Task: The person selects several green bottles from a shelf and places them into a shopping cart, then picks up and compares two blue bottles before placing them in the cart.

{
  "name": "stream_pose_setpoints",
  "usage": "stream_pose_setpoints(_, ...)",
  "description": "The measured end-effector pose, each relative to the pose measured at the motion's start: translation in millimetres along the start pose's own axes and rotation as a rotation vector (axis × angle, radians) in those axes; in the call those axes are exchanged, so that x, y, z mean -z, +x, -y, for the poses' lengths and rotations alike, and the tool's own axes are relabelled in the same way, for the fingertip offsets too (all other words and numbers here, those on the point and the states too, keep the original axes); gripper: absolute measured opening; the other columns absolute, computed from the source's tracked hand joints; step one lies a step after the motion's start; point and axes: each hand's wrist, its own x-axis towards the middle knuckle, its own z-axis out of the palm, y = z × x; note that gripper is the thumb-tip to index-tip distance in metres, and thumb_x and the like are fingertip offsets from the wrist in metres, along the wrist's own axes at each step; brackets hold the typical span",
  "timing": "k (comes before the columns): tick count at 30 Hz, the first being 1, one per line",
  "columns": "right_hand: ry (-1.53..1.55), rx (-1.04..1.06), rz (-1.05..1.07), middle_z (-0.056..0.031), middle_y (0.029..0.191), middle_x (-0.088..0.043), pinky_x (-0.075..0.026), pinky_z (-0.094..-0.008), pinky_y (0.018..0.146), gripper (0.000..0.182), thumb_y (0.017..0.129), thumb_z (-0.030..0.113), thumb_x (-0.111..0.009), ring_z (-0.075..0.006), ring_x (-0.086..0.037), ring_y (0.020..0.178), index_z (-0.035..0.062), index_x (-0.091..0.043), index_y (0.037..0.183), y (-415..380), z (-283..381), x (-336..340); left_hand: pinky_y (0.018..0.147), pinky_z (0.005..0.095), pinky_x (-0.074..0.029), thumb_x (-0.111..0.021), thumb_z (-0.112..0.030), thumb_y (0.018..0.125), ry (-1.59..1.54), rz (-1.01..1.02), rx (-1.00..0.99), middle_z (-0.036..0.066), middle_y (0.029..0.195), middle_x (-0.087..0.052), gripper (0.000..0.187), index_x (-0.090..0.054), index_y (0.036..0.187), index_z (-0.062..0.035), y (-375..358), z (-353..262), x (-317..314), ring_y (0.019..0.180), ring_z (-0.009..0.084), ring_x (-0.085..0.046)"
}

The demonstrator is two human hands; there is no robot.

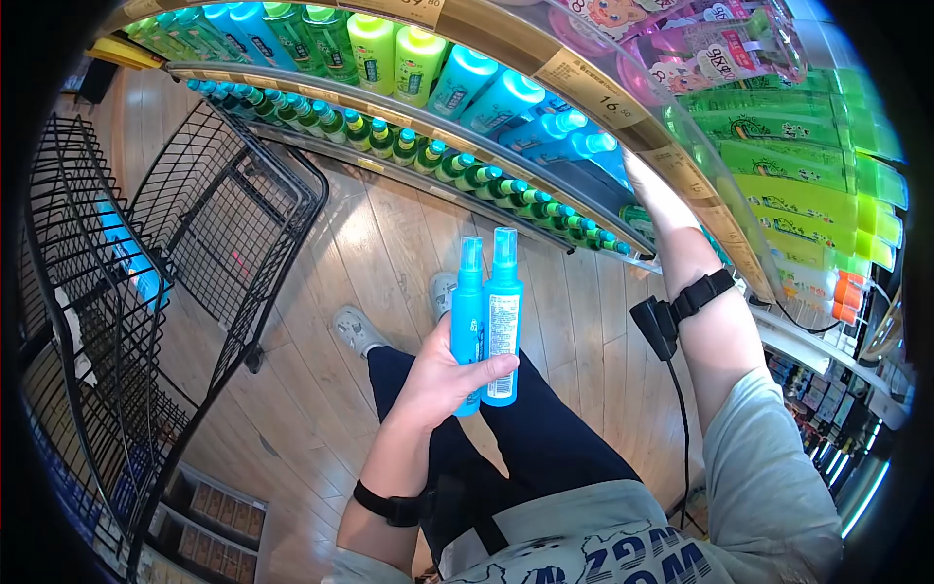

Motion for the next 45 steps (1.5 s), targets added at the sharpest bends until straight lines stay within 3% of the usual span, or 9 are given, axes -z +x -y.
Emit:
stream_pose_setpoints(5,0.07,-0.22,0.089,-0.0114,0.107,-0.061,-0.04,-0.0391,0.092,0.045,0.09,0.043,-0.05,-0.0238,-0.055,0.104,0.0071,-0.057,0.116,-29,34,-1,0.078,0.0306,-0.051,-0.078,-0.012,0.073,0.02,-0.022,-0.003,0.005,0.098,-0.063,0.05,-0.052,0.115,-0.0045,1,6,3,0.088,0.0133,-0.061)
stream_pose_setpoints(6,0.108,-0.163,0.175,-0.0073,0.095,-0.062,-0.044,-0.0327,0.079,0.038,0.087,0.029,-0.056,-0.0156,-0.057,0.083,0.0073,-0.054,0.118,-35,34,-3,0.078,0.0335,-0.053,-0.079,-0.011,0.071,0.024,-0.033,-0.015,0.01,0.099,-0.065,0.051,-0.053,0.114,-0.0038,2,7,3,0.088,0.0176,-0.064)
stream_pose_setpoints(10,0.289,-0.07,0.182,-0.0111,0.088,-0.058,-0.047,-0.03,0.066,0.045,0.078,0.023,-0.067,-0.0146,-0.053,0.07,-0.001,-0.055,0.114,-56,52,-24,0.075,0.0264,-0.05,-0.077,-0.008,0.074,-0.003,-0.019,0.033,0.0,0.095,-0.06,0.047,-0.052,0.114,-0.0058,1,4,3,0.085,0.0082,-0.058)
stream_pose_setpoints(12,0.287,0.038,0.074,-0.0105,0.082,-0.058,-0.046,-0.0298,0.066,0.043,0.078,0.025,-0.068,-0.016,-0.053,0.068,-0.0015,-0.056,0.11,-50,56,-34,0.078,0.0342,-0.054,-0.078,-0.009,0.072,0.025,-0.046,0.019,0.01,0.1,-0.065,0.049,-0.052,0.114,-0.0041,1,8,6,0.089,0.0183,-0.064)
stream_pose_setpoints(25,0.303,0.08,0.059,-0.0102,0.085,-0.061,-0.047,-0.029,0.07,0.032,0.086,0.018,-0.063,-0.0161,-0.057,0.073,-0.0031,-0.057,0.109,-61,61,-5,0.078,0.0343,-0.054,-0.077,-0.008,0.074,-0.001,-0.056,0.014,0.01,0.1,-0.065,0.048,-0.052,0.115,-0.0045,-1,11,8,0.089,0.0183,-0.064)
stream_pose_setpoints(27,0.316,0.095,0.068,-0.0088,0.096,-0.062,-0.048,-0.029,0.077,0.027,0.088,0.011,-0.062,-0.0128,-0.06,0.083,-0.0041,-0.056,0.109,-64,59,0,0.074,0.0266,-0.05,-0.077,-0.008,0.074,-0.017,-0.048,0.044,-0.001,0.095,-0.06,0.047,-0.052,0.114,-0.007,-1,9,7,0.085,0.0083,-0.059)
stream_pose_setpoints(31,0.235,0.106,0.063,-0.0098,0.096,-0.062,-0.048,-0.0296,0.078,0.027,0.088,0.009,-0.06,-0.0148,-0.06,0.085,-0.0035,-0.055,0.111,-59,46,0,0.075,0.0267,-0.05,-0.077,-0.008,0.075,-0.014,-0.05,0.046,-0.001,0.095,-0.06,0.047,-0.052,0.115,-0.0071,-2,7,5,0.086,0.0081,-0.058)
stream_pose_setpoints(44,-0.21,0.068,-0.1,-0.0082,0.099,-0.064,-0.041,-0.0366,0.088,0.032,0.095,0.032,-0.045,-0.0206,-0.058,0.097,0.0063,-0.063,0.102,-7,-26,-2,0.076,0.0266,-0.05,-0.076,-0.008,0.076,-0.007,-0.034,0.046,-0.001,0.096,-0.06,0.047,-0.052,0.116,-0.0072,1,12,6,0.087,0.0084,-0.059)
stream_pose_setpoints(45,-0.301,-0.05,0.081,-0.0116,0.122,-0.048,-0.032,-0.0393,0.099,0.039,0.096,0.037,-0.039,-0.0249,-0.043,0.116,0.0089,-0.051,0.12,-4,-20,5,0.076,0.0266,-0.05,-0.076,-0.008,0.076,-0.014,-0.032,0.048,-0.001,0.096,-0.06,0.047,-0.051,0.116,-0.0072,1,12,5,0.087,0.0084,-0.059)
